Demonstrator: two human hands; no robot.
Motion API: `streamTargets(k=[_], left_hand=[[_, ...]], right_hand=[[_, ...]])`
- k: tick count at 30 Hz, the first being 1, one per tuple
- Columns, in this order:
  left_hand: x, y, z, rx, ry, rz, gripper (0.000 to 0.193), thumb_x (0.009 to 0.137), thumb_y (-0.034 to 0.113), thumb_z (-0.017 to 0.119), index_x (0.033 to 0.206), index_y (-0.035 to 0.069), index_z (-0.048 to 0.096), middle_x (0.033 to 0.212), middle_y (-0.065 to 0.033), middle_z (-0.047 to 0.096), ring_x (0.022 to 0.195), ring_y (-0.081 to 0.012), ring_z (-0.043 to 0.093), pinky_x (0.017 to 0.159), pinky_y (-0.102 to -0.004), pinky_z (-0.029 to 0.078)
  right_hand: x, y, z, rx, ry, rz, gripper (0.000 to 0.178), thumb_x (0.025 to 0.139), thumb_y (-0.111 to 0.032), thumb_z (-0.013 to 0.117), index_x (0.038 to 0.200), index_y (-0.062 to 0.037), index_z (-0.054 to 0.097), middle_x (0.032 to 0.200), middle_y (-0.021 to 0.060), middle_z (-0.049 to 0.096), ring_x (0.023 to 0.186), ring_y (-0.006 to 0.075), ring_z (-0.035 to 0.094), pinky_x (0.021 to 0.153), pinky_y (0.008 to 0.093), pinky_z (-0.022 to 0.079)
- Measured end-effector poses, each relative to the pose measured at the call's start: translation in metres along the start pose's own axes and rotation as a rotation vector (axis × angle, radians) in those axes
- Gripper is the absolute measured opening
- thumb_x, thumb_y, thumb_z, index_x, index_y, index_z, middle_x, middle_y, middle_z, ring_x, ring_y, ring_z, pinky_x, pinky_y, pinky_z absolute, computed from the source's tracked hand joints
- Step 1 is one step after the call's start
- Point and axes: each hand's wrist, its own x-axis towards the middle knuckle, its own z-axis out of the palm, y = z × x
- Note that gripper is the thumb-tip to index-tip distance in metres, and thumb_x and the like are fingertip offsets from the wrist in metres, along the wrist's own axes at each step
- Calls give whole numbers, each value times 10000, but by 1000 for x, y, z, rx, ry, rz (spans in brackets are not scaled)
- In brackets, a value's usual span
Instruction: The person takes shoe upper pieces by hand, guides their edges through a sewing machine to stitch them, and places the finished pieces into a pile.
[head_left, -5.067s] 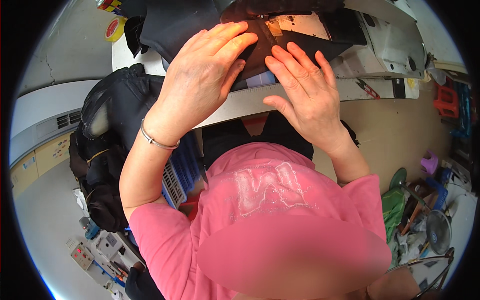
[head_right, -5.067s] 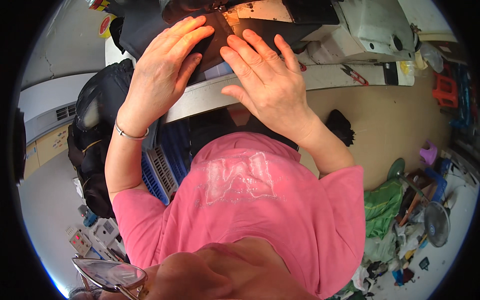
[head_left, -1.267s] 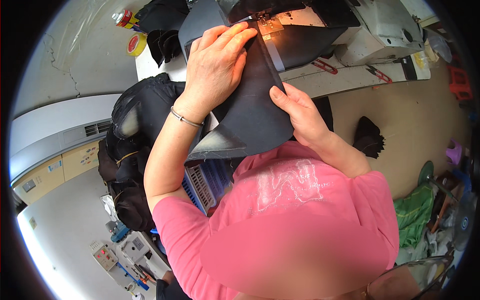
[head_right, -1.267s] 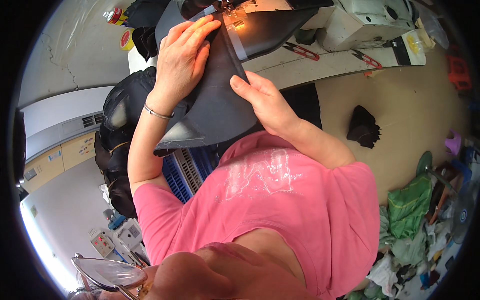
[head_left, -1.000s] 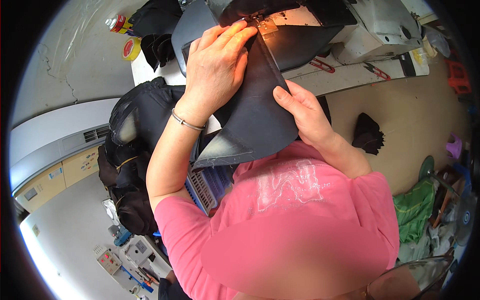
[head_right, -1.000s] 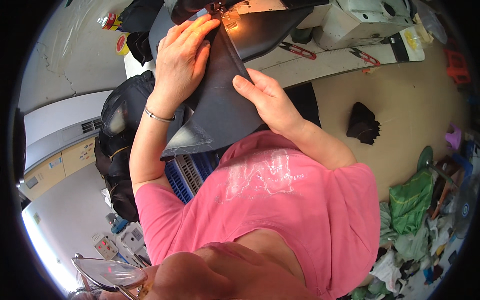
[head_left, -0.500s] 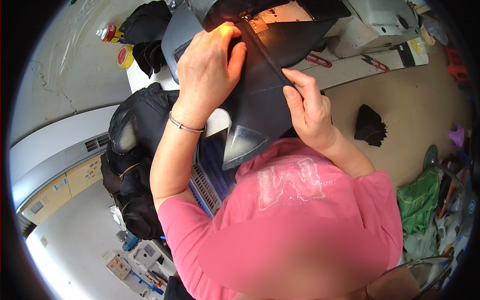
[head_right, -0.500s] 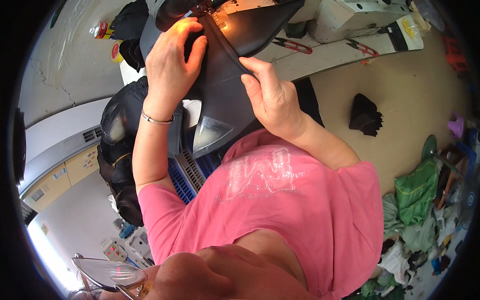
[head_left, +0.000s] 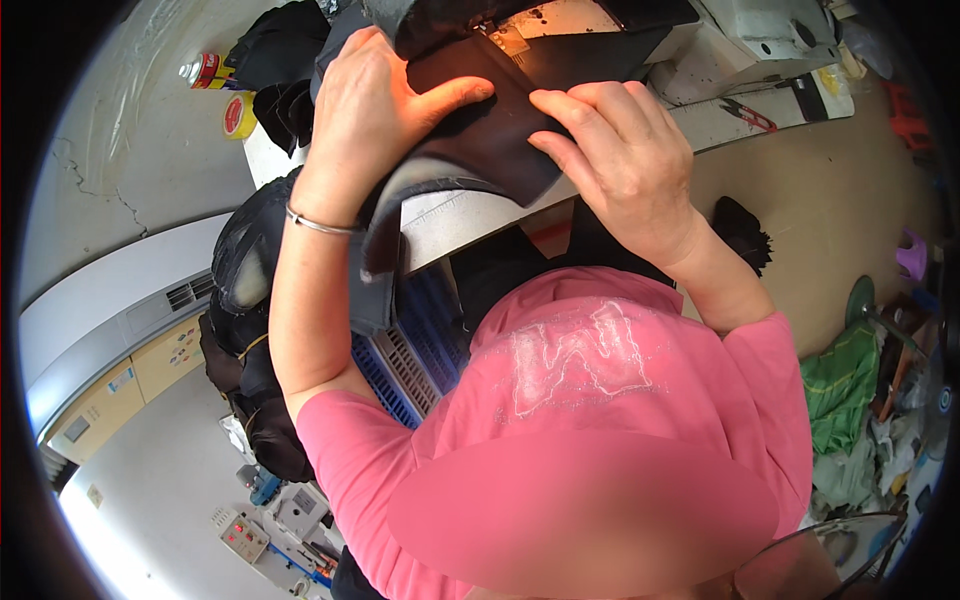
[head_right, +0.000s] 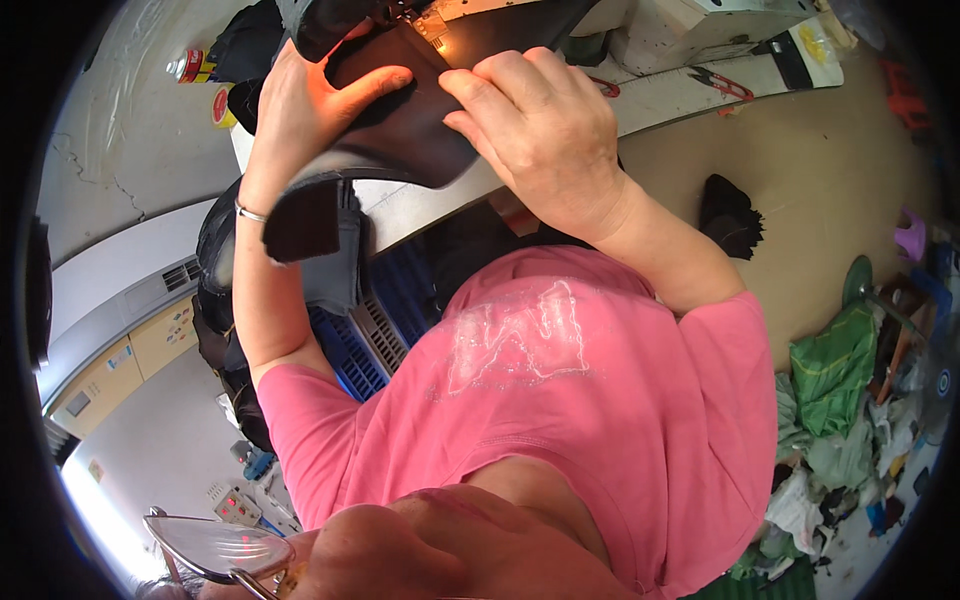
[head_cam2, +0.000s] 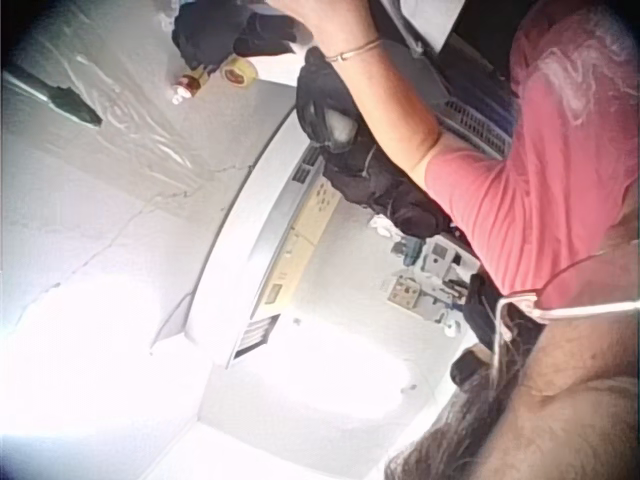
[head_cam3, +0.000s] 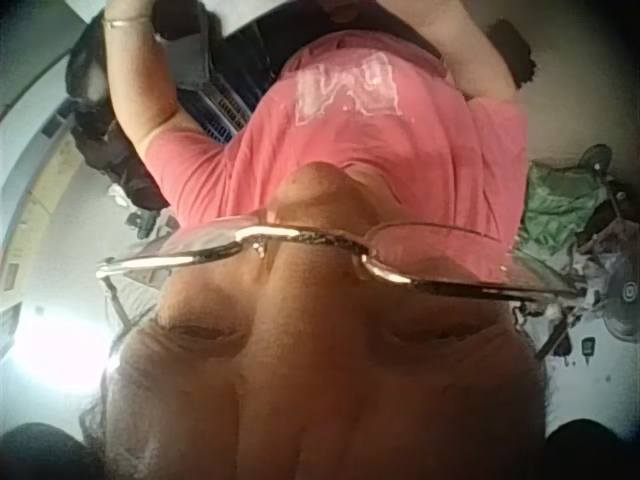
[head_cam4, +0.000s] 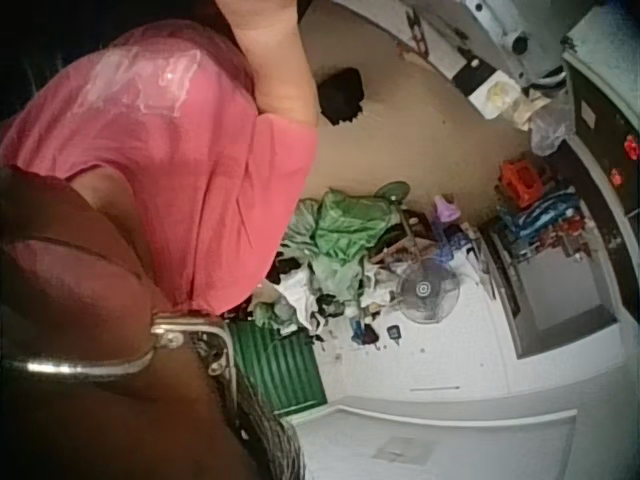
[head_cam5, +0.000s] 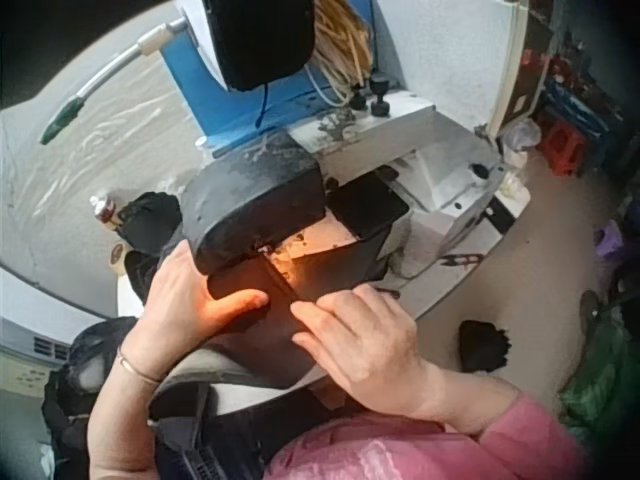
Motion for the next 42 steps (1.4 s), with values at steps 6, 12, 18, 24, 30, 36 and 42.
streamTargets(k=[6,12,18,24,30,36,42], left_hand=[[22,7,-25,-238,-128,-125,606,803,402,814,1235,13,645,1189,-257,662,1125,-444,591,979,-461,470],[32,-15,-24,-203,-114,-112,545,795,351,815,1205,23,671,1211,-231,669,1138,-417,600,971,-457,475],[48,-54,-13,-233,-135,-90,518,789,329,809,1197,37,680,1222,-215,673,1154,-407,597,979,-454,474],[58,-104,6,-35,-8,-8,456,774,272,788,1171,63,701,1255,-183,675,1179,-385,596,994,-438,474],[30,-110,-5,-34,-27,-24,382,782,241,794,1115,67,728,1151,-143,706,1101,-359,622,965,-422,489],[-45,-25,-22,-149,29,128,452,763,386,815,1103,96,750,1170,-37,723,1049,-248,649,922,-356,519],[-72,28,-22,-177,15,115,510,756,342,825,1201,117,720,1241,-27,711,1104,-284,626,960,-401,492]], right_hand=[[3,-1,6,-74,-24,-94,347,767,-214,827,1090,-117,744,974,-22,648,856,171,594,758,312,459],[10,-2,6,-159,-114,-141,475,721,-400,804,1111,-135,741,1065,-43,596,958,156,546,816,338,420],[23,1,20,-210,-210,-120,528,762,-511,759,1143,-146,745,1051,-25,572,983,181,508,800,343,402],[40,1,40,-239,-191,-104,487,840,-529,706,1129,-139,733,998,-7,589,1020,194,521,819,392,420],[27,-9,21,38,-120,-112,329,822,-382,786,1033,-139,721,962,-10,583,932,198,550,833,345,433],[-34,-4,-6,516,-406,219,316,912,-248,755,1136,-32,701,1064,74,669,940,247,656,859,350,509],[-35,-21,21,1228,-660,783,417,1010,-274,684,1275,43,625,1113,60,693,1019,119,631,926,297,514]])
